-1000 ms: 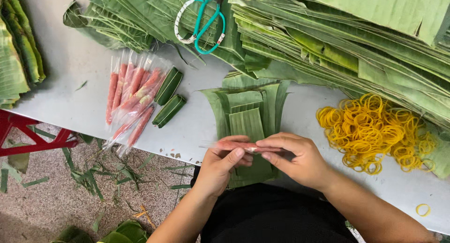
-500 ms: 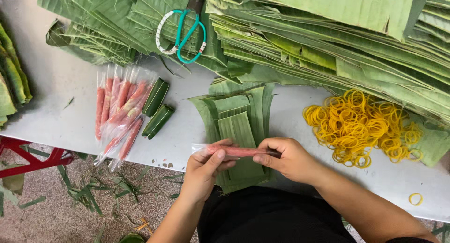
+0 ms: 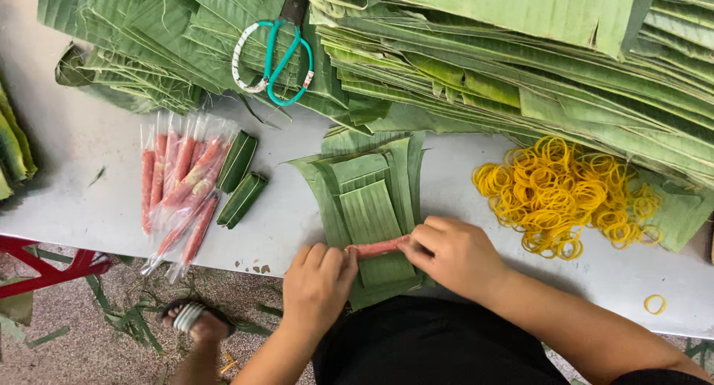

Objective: The person wraps sausages in cut banana leaf pieces, folding the leaf around each sausage and securing it with a yellow rubber band, placing finished wrapped sausages in a row on the table. They repeat this cycle, laying out new leaf pieces and reaching for sausages and rubber bands from the table.

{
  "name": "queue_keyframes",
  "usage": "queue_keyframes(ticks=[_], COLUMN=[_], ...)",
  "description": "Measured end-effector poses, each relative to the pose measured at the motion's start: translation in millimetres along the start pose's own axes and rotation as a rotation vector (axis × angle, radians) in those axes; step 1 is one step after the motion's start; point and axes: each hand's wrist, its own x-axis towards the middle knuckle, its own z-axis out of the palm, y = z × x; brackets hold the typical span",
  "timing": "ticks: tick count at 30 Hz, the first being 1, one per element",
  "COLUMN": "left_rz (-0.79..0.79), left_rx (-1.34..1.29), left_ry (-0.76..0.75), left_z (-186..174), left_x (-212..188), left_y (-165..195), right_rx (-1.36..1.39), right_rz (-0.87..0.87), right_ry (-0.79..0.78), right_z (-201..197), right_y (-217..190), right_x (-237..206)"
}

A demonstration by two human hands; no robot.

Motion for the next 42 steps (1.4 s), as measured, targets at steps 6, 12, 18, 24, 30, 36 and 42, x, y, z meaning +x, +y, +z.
queue_keyframes(ticks=[6,12,18,24,30,36,42], left_rz=[0.435,0.487,0.343,0.505,0.339,0.657,0.502], left_rx=[-0.017,-0.170,-0.233,-0.223,-0.309,-0.007,-0.134], left_ry=[0.027,-0.115,-0.188,-0.147,-0.140,-0.155,-0.375], left_z=[-8,-12,-8,-18,-13,-14,-21], left_x=[0,4,26,40,58,38,15], left_y=[4,-7,-18,-20,-36,-24,3], right_rx=[-0.043,-0.032,0.013,-0.103,-0.026,-0.227,-0.171], right_rz=[-0.409,-0.550,-0.449,-0.415,-0.303,-0.543,-0.487], right_ry=[0.058,-0.041,-0.084,-0.036,-0.037,0.072,0.035], right_z=[-3,-4,10,9,5,1,2], right_y=[-4,11,22,11,11,6,5], right_x=[0,-4,7,6,21,24,24])
